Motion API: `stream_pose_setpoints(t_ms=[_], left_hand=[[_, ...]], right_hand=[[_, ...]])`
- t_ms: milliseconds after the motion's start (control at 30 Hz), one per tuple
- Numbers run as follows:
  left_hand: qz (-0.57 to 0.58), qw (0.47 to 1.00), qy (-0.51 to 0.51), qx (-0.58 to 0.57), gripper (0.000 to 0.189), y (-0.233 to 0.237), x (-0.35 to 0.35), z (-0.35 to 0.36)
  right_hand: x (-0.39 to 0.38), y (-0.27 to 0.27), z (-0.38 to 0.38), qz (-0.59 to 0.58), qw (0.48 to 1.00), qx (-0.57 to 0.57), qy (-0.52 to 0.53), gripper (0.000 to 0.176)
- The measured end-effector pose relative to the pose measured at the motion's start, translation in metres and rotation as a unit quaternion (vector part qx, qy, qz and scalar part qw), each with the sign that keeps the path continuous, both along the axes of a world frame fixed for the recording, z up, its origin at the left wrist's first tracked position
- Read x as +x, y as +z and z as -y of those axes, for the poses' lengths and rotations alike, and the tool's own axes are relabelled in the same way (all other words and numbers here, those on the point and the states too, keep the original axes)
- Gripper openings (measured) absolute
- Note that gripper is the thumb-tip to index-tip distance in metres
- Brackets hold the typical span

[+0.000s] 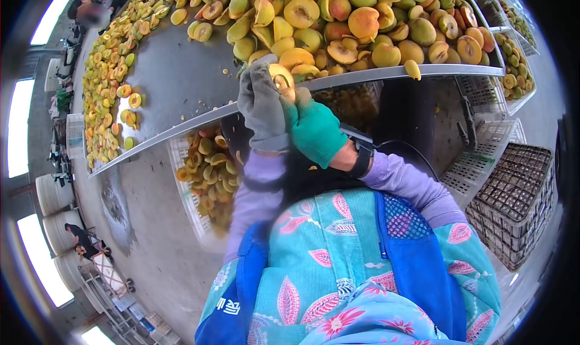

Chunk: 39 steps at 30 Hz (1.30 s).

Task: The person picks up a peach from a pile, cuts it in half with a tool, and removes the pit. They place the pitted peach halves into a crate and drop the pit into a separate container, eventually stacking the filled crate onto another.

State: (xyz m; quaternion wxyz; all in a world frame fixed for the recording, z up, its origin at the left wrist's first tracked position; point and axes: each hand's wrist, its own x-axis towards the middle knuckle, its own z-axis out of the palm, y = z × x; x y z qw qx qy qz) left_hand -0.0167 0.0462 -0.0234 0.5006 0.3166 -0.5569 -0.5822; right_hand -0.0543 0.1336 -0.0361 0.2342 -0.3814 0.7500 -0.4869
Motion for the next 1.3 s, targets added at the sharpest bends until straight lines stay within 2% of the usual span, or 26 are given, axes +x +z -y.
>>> stream_pose_setpoints(t_ms=[100, 267, 400, 433, 500, 533, 567, 633, 733, 800, 833, 933, 1033, 1133, 1233, 1300], left_hand=[[0.011, 1.000, -0.015, -0.020, 0.029, -0.008, 0.005, 0.003], [-0.001, 0.998, -0.053, -0.020, 0.026, -0.014, 0.004, 0.002], [-0.030, 0.999, -0.045, -0.006, 0.022, -0.015, 0.003, -0.002], [-0.032, 0.999, -0.041, -0.005, 0.021, -0.014, 0.002, -0.002], [-0.031, 0.987, -0.150, 0.040, 0.020, -0.017, 0.005, 0.005], [-0.029, 0.977, -0.204, 0.062, 0.019, -0.019, 0.007, 0.011], [0.026, 0.982, -0.176, 0.064, 0.019, -0.017, 0.006, 0.017], [-0.012, 0.992, -0.123, 0.030, 0.020, -0.013, -0.001, 0.013], [0.037, 0.997, -0.059, -0.038, 0.024, -0.011, 0.001, 0.013], [0.019, 0.999, -0.007, 0.047, 0.026, -0.005, -0.003, 0.006], [-0.027, 0.996, -0.033, 0.080, 0.027, -0.007, -0.002, 0.007], [-0.025, 0.998, -0.043, 0.043, 0.027, -0.010, -0.002, 0.007], [0.003, 1.000, -0.017, 0.013, 0.025, -0.005, 0.001, 0.001], [0.041, 0.995, -0.009, -0.092, 0.023, -0.019, 0.005, 0.010], [0.013, 0.996, -0.060, -0.070, 0.020, -0.009, 0.009, 0.006], [-0.061, 0.987, -0.149, 0.012, 0.019, -0.015, 0.008, 0.004]], right_hand=[[0.003, 0.005, 0.002, 0.017, 1.000, 0.013, -0.016, 0.035], [0.006, -0.011, 0.000, 0.110, 0.992, -0.053, -0.039, 0.028], [-0.008, 0.000, -0.003, 0.183, 0.981, -0.042, 0.042, 0.039], [-0.014, -0.003, -0.005, 0.133, 0.990, -0.023, 0.047, 0.039], [-0.021, -0.008, -0.009, 0.034, 0.998, 0.016, 0.058, 0.039], [-0.019, -0.010, -0.011, 0.048, 0.997, 0.010, 0.052, 0.039], [-0.018, -0.010, -0.012, 0.060, 0.997, 0.003, 0.046, 0.039], [-0.012, -0.006, -0.012, 0.039, 0.999, -0.010, 0.014, 0.038], [-0.004, -0.007, -0.003, 0.036, 0.999, -0.023, -0.021, 0.038], [-0.001, -0.002, -0.002, 0.037, 0.999, -0.022, -0.030, 0.039], [-0.001, 0.000, -0.001, 0.035, 0.999, -0.022, -0.034, 0.039], [-0.002, -0.001, 0.000, 0.050, 0.998, 0.008, -0.039, 0.033], [-0.001, 0.000, -0.001, 0.023, 0.999, 0.018, -0.020, 0.038], [-0.001, -0.007, 0.001, 0.037, 0.999, 0.004, 0.009, 0.039], [-0.002, -0.004, 0.002, 0.126, 0.989, -0.068, 0.033, 0.036], [-0.014, 0.014, -0.007, 0.231, 0.970, -0.025, 0.075, 0.034]])
